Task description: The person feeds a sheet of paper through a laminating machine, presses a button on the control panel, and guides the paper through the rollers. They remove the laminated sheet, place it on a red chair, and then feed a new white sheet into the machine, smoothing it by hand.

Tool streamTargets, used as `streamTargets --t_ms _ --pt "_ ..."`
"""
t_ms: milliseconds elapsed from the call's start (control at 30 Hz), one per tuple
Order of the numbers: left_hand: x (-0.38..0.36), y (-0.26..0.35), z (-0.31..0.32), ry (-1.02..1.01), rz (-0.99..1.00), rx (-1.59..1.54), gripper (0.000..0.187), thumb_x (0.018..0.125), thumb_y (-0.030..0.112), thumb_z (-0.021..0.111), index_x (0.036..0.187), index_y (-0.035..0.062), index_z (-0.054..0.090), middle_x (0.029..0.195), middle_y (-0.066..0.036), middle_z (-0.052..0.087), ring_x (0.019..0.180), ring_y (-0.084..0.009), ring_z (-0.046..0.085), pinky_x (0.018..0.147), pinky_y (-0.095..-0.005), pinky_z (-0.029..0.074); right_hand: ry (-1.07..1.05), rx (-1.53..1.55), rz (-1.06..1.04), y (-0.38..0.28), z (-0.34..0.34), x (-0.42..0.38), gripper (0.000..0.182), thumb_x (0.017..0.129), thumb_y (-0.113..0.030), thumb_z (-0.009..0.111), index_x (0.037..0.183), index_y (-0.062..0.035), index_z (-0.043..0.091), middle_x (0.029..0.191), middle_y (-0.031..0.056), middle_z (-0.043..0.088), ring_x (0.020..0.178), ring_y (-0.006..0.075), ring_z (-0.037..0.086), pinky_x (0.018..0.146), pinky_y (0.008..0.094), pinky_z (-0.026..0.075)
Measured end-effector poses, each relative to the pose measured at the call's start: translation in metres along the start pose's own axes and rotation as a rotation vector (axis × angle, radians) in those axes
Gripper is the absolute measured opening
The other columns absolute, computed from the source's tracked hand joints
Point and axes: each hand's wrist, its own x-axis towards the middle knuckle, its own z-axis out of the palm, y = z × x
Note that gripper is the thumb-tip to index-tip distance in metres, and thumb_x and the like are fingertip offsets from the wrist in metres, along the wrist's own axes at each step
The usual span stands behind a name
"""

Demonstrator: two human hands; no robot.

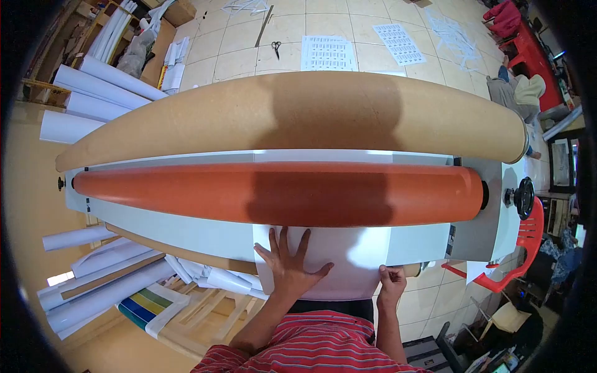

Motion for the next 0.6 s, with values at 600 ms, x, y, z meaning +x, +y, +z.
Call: streamTargets --t_ms 600 --pt "0.0033 -0.0041 -0.0001 -0.093 -0.085 0.006 0.091 0.061 0.063 0.078 0.135 0.0152 0.055 0.147 -0.028 0.026 0.142 -0.0482 0.009 0.097 -0.0807 0.005 0.009 -0.056 0.003 -0.0009 0.0012 -0.0004 0.021 0.083 -0.012 0.077 0.077 -0.006 0.057 0.073 -0.0007 0.059 0.068 0.0071 0.053 0.064 0.0221 0.042"
